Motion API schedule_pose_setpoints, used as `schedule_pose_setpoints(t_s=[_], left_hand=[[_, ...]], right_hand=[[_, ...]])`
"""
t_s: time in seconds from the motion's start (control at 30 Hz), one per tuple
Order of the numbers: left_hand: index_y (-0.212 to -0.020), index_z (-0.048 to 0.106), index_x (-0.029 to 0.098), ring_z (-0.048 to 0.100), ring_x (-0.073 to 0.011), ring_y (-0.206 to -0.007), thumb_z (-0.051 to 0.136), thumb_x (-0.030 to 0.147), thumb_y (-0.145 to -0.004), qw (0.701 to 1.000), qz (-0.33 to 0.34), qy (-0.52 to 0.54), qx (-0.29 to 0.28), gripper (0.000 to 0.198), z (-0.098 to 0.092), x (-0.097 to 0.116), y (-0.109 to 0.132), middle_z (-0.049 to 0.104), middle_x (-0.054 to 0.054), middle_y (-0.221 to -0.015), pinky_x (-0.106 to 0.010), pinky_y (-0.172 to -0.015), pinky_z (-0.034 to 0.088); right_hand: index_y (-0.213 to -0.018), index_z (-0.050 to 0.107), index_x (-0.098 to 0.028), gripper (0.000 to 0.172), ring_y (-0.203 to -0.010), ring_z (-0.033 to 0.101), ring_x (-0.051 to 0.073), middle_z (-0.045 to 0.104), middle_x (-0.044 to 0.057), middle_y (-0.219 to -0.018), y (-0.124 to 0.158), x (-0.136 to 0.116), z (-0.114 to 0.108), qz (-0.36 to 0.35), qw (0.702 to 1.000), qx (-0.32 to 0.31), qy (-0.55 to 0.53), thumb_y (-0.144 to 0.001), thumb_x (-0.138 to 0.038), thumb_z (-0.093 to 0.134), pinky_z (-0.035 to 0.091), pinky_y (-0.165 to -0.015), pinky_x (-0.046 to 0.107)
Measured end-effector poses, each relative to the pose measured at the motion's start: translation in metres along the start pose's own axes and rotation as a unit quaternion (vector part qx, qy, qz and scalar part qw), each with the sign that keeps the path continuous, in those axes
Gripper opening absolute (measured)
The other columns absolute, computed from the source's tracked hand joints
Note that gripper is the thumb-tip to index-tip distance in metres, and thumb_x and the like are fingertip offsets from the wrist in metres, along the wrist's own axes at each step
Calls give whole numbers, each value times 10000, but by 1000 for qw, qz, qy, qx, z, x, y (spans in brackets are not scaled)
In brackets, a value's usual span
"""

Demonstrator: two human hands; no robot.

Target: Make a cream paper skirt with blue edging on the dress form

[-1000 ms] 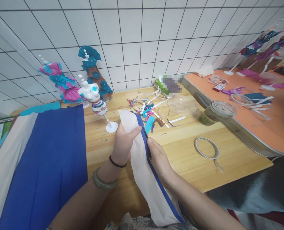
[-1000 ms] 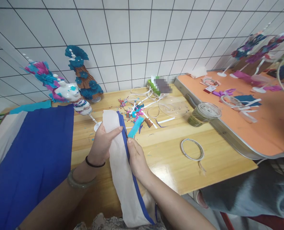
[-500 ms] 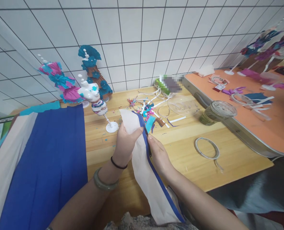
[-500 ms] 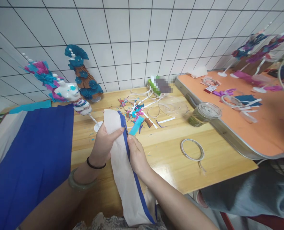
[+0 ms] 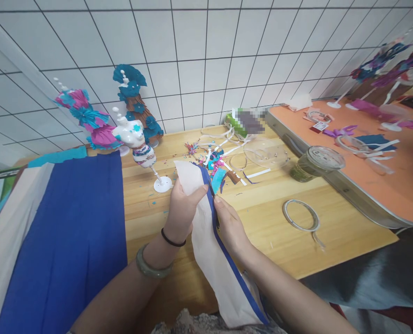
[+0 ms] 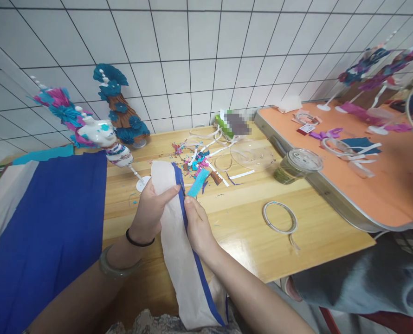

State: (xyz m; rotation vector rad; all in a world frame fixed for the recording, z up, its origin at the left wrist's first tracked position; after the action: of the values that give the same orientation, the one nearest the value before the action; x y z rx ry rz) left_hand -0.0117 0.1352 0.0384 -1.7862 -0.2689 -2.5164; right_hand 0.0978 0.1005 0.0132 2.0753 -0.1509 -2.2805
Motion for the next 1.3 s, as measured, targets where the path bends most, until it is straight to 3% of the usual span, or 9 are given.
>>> schedule_pose_setpoints(t_s=[0.67,1.3], left_hand=[[-1027,569,172,635,-183,-895,701,149,-666,1000,11,11,1,386,2,-1,2,679,-30,-980,-296,-797,498],[-1032,563,169,628,-194,-921,705,157,-662,1000,-3,10,0,396,2,-4,2,674,-47,-1006,-312,-817,490]], right_hand=[[-773,595,-187,362,-833,529,185,630,24,-843,1,-1,0,-13,1000,11,0,-846,-506,440,433,-796,294],[-764,531,-194,334,-830,509,184,581,24,-827,1,0,1,-19,1000,-3,13,-870,-484,402,420,-800,297]])
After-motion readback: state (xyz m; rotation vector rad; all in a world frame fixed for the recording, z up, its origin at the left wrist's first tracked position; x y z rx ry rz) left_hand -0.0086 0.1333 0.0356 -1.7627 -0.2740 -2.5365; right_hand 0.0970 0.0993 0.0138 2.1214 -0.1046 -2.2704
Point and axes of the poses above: each hand's wrist, its own y-axis away from the middle knuckle, its own z-axis out of the palm, x = y × z, the point moved 7 cm from there along -y, towards the middle knuckle
